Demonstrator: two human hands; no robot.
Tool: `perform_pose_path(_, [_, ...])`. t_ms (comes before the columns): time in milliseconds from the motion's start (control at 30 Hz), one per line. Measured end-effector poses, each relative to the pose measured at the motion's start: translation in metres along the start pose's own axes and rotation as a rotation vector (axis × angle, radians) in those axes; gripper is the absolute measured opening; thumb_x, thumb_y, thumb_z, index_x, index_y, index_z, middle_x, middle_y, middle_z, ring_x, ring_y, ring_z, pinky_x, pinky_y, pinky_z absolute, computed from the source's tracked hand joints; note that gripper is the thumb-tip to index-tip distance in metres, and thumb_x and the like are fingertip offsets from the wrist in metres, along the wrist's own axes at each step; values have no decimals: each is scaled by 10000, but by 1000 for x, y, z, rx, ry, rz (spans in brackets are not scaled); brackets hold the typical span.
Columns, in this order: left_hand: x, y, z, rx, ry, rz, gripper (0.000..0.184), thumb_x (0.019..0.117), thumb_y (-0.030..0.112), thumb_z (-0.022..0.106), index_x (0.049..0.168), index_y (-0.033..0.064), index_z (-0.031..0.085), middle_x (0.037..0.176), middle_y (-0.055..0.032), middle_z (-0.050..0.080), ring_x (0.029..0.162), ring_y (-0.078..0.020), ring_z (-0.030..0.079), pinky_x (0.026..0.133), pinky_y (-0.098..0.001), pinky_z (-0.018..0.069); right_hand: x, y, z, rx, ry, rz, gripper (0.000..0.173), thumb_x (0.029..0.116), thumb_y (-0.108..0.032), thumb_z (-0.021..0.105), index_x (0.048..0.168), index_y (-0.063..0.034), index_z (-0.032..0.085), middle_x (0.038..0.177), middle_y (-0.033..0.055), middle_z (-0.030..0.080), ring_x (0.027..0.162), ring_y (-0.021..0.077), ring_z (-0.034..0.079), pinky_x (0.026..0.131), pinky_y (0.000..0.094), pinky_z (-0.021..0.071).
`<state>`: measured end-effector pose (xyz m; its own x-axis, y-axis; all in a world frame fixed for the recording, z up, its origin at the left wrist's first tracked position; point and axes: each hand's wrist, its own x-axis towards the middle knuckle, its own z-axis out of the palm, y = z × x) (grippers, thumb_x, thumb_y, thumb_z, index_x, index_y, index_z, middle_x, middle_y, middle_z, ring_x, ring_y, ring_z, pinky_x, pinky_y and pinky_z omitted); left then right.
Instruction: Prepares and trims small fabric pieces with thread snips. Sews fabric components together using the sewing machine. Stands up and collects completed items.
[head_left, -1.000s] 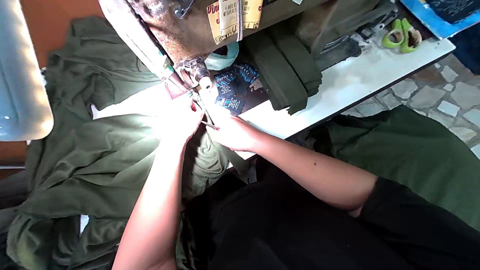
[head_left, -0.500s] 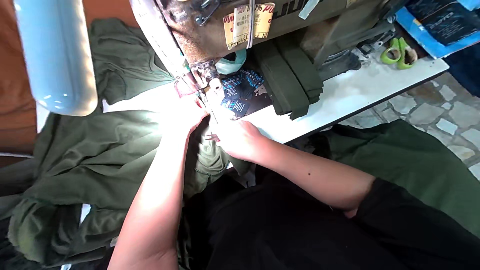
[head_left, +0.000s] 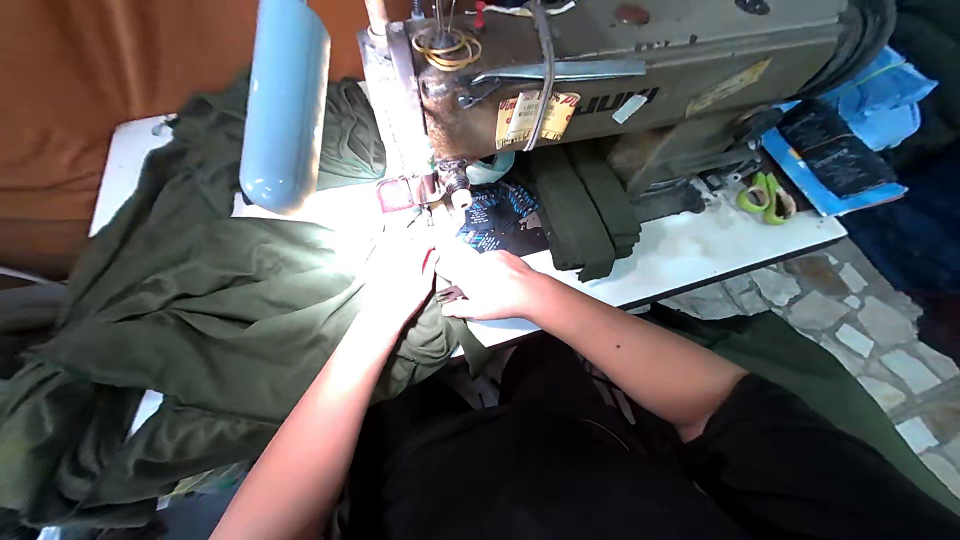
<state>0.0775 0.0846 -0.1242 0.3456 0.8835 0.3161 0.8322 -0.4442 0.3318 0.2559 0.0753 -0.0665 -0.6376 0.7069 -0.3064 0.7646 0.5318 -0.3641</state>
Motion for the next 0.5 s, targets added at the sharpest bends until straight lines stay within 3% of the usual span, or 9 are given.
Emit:
perform_pose_path(100, [-5,-14,5,25,52,122,287,1009,170,547,1109,6,760,1167,-231,705,1135,-436,653,992,-611,471,2,-1,-2,13,-2,2,536,997,-442,635,1396,-88,581,1458,171,520,1269,374,567,892,553,521])
perform_pose_path(200, [2,-17,3,18,37,116,292,1014,176,543,1129,15,758,1183,-231,698,1133,-435,652,986,-613,466,11,4,-2,3,8,-11,505,1000,-456,613,1342,-84,597,1347,176,580,1032,361,667,793,565,531])
perform_pose_path(233, [6,-18,3,19,34,114,293,1014,173,541,1131,13,756,1188,-230,696,1137,-432,648,993,-613,460,13,6,-3,7,10,0,498,1000,-458,611,1336,-90,607,1306,171,613,1014,360,674,792,574,526])
perform_pose_path(300, [11,-23,5,27,38,123,291,1014,165,531,1125,5,748,1217,-228,692,1181,-429,637,1028,-616,447,18,8,-5,11,20,20,491,997,-455,614,1337,-101,613,1239,159,650,1003,356,681,797,583,530])
perform_pose_path(500, [18,-27,3,16,33,149,266,1013,162,558,1091,5,759,1187,-229,694,1169,-427,639,1015,-615,456,24,8,-4,55,48,45,489,992,-440,625,1355,-111,623,1308,160,635,1062,351,676,848,586,526])
